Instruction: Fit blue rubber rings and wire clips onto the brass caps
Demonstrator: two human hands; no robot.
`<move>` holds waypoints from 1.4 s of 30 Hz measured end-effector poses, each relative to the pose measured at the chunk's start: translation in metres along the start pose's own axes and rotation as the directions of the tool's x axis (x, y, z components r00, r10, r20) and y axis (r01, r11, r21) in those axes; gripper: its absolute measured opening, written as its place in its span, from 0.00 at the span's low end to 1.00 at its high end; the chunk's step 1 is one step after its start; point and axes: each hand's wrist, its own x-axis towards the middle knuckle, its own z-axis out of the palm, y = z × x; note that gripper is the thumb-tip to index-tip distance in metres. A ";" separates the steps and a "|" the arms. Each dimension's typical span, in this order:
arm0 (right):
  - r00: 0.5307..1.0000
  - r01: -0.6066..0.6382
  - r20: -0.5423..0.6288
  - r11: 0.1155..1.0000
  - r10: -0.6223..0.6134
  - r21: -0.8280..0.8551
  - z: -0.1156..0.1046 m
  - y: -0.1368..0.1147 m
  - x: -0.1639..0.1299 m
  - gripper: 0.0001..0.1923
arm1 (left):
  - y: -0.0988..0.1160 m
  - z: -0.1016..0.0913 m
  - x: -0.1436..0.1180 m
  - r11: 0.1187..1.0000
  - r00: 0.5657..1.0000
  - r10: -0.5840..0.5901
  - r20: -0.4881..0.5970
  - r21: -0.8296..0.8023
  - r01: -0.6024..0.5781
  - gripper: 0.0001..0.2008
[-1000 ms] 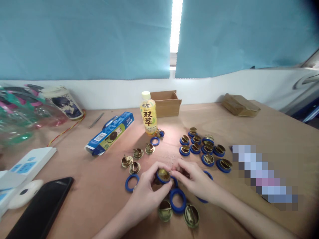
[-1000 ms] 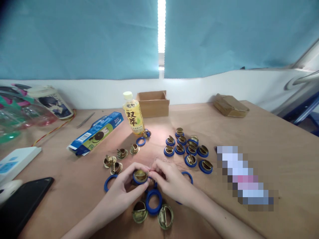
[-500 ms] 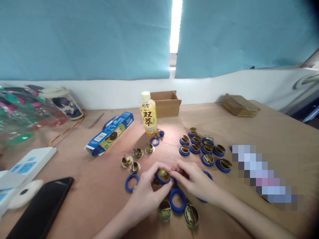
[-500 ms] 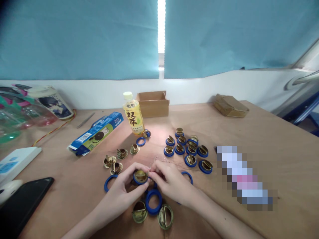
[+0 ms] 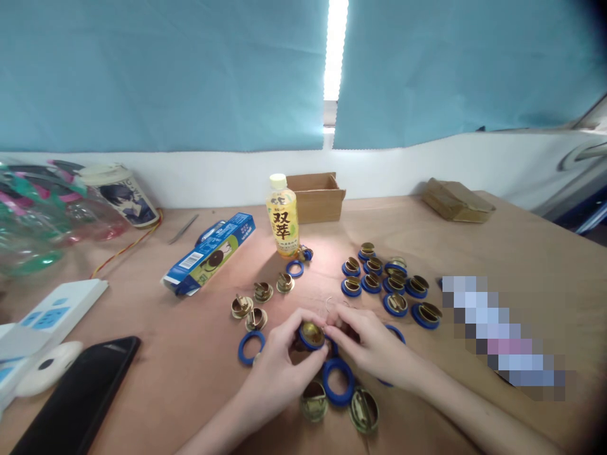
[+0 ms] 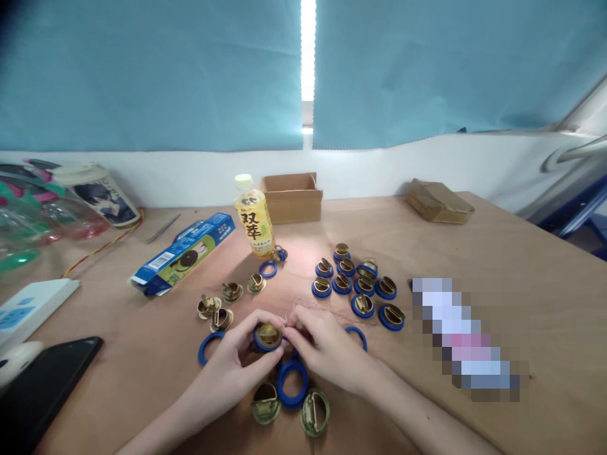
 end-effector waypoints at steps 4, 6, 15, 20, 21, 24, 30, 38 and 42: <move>1.000 -0.004 0.002 1.000 0.004 -0.016 0.000 0.001 0.001 0.10 | 0.000 0.000 0.000 1.000 1.000 0.003 0.005 0.005 -0.003 0.08; 1.000 -0.003 0.006 1.000 0.003 -0.018 0.000 0.000 0.001 0.10 | 0.000 -0.001 0.000 1.000 1.000 0.004 0.010 -0.001 -0.003 0.08; 1.000 0.001 0.013 1.000 0.000 -0.021 0.001 0.001 -0.001 0.10 | 0.000 0.000 0.001 1.000 1.000 0.003 -0.004 0.008 -0.003 0.08; 1.000 -0.003 0.012 1.000 0.003 -0.030 0.000 0.000 0.000 0.10 | 0.001 0.000 0.000 1.000 1.000 0.000 -0.004 0.001 0.000 0.09; 1.000 -0.004 0.015 1.000 0.004 -0.029 0.000 0.000 -0.001 0.10 | 0.001 0.000 0.000 1.000 1.000 0.001 -0.005 -0.001 -0.001 0.09; 1.000 -0.004 0.014 1.000 0.004 -0.018 0.000 0.001 -0.001 0.10 | 0.000 0.000 0.000 1.000 1.000 0.007 -0.004 -0.004 -0.007 0.09; 1.000 -0.001 0.011 1.000 0.001 -0.016 0.001 0.000 -0.001 0.10 | 0.000 0.000 0.001 1.000 1.000 0.003 -0.008 0.008 -0.003 0.08; 1.000 -0.014 0.005 1.000 0.014 -0.015 0.000 -0.001 0.001 0.10 | 0.000 0.000 0.000 1.000 1.000 0.001 -0.008 0.012 -0.001 0.09; 1.000 -0.014 0.005 1.000 0.015 -0.016 0.001 -0.001 0.001 0.10 | 0.000 0.000 0.000 1.000 1.000 0.006 -0.004 0.014 -0.006 0.08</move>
